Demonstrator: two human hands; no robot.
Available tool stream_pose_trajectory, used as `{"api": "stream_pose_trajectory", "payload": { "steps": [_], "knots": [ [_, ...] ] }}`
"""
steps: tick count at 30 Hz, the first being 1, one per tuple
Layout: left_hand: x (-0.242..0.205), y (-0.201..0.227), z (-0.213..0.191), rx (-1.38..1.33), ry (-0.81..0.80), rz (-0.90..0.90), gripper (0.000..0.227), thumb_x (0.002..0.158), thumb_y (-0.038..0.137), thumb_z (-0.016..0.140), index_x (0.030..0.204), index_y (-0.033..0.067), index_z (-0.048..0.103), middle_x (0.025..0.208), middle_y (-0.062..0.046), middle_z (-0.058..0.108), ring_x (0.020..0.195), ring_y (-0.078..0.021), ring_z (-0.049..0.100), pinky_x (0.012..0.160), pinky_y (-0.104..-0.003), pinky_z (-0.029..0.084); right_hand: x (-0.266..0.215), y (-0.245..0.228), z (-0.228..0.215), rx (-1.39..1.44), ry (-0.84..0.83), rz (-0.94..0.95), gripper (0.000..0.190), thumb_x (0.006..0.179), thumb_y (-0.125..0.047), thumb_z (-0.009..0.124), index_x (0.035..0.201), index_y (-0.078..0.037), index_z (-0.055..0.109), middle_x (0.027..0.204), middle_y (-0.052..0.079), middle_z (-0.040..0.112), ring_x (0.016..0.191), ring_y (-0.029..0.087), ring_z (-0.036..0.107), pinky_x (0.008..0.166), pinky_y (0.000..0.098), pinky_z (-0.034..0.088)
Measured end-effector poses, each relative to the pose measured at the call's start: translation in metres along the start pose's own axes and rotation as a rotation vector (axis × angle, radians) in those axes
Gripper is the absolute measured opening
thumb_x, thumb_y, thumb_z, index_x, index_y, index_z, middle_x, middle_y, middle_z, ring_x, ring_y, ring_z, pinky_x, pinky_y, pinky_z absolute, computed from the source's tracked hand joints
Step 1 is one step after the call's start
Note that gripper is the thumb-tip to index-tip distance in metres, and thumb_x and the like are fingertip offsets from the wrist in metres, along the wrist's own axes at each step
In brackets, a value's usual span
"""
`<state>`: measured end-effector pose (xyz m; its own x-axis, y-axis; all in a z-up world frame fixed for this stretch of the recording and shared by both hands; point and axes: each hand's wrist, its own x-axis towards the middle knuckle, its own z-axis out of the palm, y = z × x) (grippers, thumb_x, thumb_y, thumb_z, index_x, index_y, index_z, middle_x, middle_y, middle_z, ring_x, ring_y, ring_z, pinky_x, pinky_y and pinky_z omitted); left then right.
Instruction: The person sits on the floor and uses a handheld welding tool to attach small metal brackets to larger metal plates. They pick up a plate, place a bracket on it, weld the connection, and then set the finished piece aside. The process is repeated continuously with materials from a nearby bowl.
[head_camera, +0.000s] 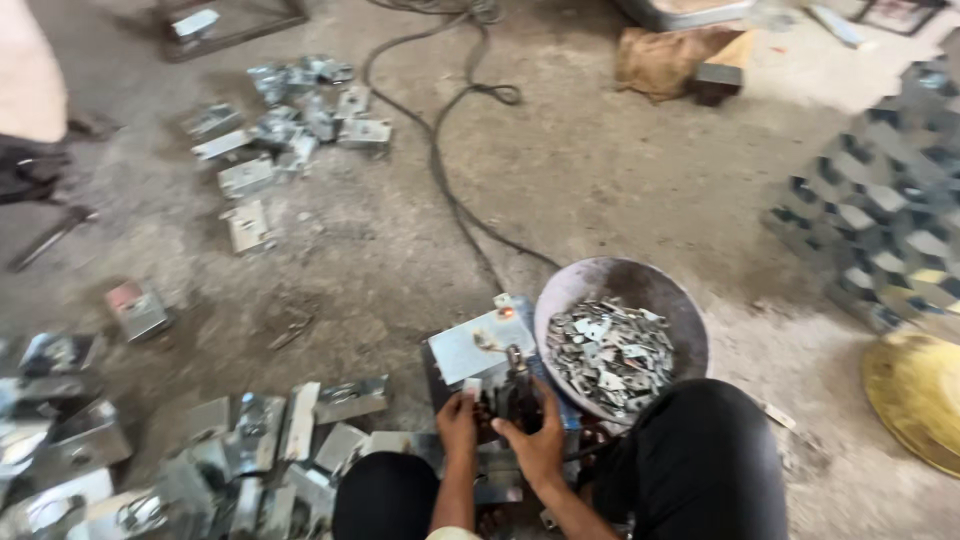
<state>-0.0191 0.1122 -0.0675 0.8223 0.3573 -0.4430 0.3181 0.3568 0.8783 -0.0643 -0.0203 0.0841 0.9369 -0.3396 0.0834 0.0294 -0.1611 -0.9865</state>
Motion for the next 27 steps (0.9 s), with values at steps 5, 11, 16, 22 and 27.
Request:
{"api": "stream_pose_trajectory", "payload": {
  "steps": [5,11,16,22,27],
  "knots": [
    [0.007,-0.006,0.005,-0.173,0.105,-0.043,0.02,0.094,0.022,0.071,0.102,0.0029,0.072,0.07,-0.007,0.067,0.056,-0.0153,0.06,0.052,-0.031,0.048,-0.002,-0.005,-0.001,0.065,-0.017,0.094,0.089,0.062,-0.011,0.091,0.142,-0.004,0.05,0.128,0.012,0.066,0.115,0.024,0.063,0.103,0.0355,0.049],
    [-0.011,0.016,0.0,0.236,0.033,0.205,0.043,0.105,0.033,0.058,0.08,0.0005,0.071,0.064,-0.007,0.068,0.051,-0.0157,0.06,0.049,-0.033,0.046,-0.005,0.015,-0.002,-0.117,-0.016,-0.083,0.091,0.067,-0.011,0.095,0.143,0.001,0.047,0.138,0.018,0.058,0.127,0.03,0.055,0.111,0.0394,0.041],
    [-0.028,0.041,0.006,0.278,0.111,0.115,0.037,0.103,0.03,0.054,0.086,0.0017,0.071,0.067,-0.005,0.068,0.054,-0.0153,0.062,0.053,-0.035,0.048,-0.016,0.004,0.002,-0.035,-0.126,0.024,0.084,0.073,-0.012,0.093,0.142,-0.002,0.046,0.131,0.012,0.061,0.12,0.025,0.061,0.106,0.0364,0.049],
    [-0.019,0.04,0.006,0.303,0.113,0.048,0.039,0.1,0.032,0.054,0.082,0.0001,0.068,0.067,-0.015,0.065,0.056,-0.0235,0.065,0.056,-0.041,0.048,-0.021,-0.004,0.012,-0.186,-0.169,-0.094,0.08,0.07,-0.007,0.094,0.138,-0.002,0.052,0.127,0.015,0.064,0.117,0.027,0.064,0.103,0.0377,0.051],
    [-0.014,0.052,0.002,0.524,0.183,0.167,0.039,0.097,0.037,0.056,0.088,0.0016,0.07,0.073,-0.02,0.068,0.071,-0.0356,0.068,0.067,-0.047,0.048,-0.025,0.001,0.016,-0.186,-0.197,-0.152,0.082,0.07,-0.004,0.093,0.141,-0.004,0.051,0.128,0.016,0.065,0.118,0.027,0.065,0.105,0.0385,0.052]
  ]
}}
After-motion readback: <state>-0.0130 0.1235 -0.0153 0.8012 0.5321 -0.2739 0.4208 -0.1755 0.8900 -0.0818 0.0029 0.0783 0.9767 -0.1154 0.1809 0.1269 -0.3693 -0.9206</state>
